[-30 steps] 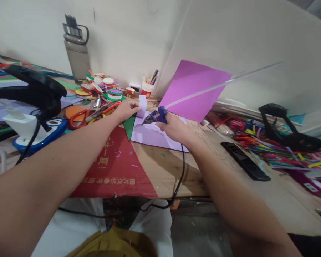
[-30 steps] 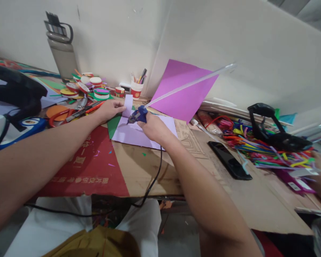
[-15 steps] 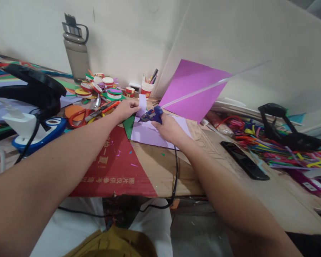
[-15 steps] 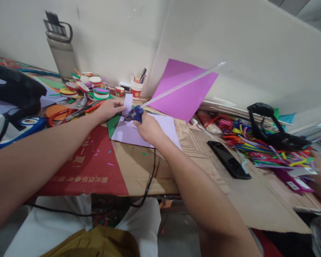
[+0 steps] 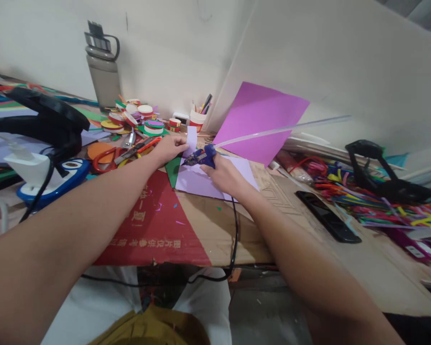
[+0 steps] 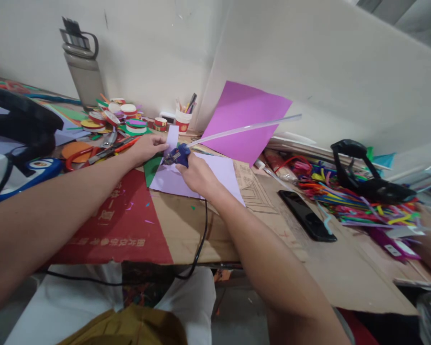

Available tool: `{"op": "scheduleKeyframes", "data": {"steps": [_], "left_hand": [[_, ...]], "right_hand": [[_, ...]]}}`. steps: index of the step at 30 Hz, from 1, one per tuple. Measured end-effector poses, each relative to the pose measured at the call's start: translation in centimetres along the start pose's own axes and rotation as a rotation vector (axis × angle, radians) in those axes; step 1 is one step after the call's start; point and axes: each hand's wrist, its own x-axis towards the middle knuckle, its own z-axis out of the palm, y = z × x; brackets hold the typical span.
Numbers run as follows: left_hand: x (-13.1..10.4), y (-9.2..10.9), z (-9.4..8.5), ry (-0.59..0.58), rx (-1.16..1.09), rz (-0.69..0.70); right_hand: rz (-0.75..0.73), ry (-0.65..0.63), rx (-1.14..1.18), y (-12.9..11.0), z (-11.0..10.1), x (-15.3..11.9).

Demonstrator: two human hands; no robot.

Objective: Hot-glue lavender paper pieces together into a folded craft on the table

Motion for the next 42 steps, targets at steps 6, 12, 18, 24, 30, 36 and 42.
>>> {"op": "scheduleKeyframes", "data": {"steps": [6,12,18,24,30,36,42], "left_hand": [[0.1,-0.1,0.0,0.005,0.013,-0.001],[0.1,-0.3,0.0,0.013,0.000,-0.010],[0.1,-0.2,0.1,0.019,-0.016,-0.034],[0.0,0.2,0.1,0.033,-0.020,-0.032],[-0.1,0.4,0.0,0.017,-0.082,-0.039],[0.0,0.0,0.1,0.020,-0.103,-0.044],[0.3,-0.5,0.2,0.034,-0.104,-0.060]], "right_hand": [[0.040,-0.047,-0.036,-0.4,-0.5,-0.1],[0.061,-0.043,0.007,-0.1,-0.8,-0.3],[0.100,0.055,0.010,1.1,0.9,0.4],[0.053,-0.019,-0.042,0.9,-0.9,0.0],[0.058,0.034,0.020,1.3,-0.7,-0.1],[0.113,0.052,0.000,1.3,1.0,0.5],[0.078,0.053,-0.038,0.8,1.3,0.7]]}}
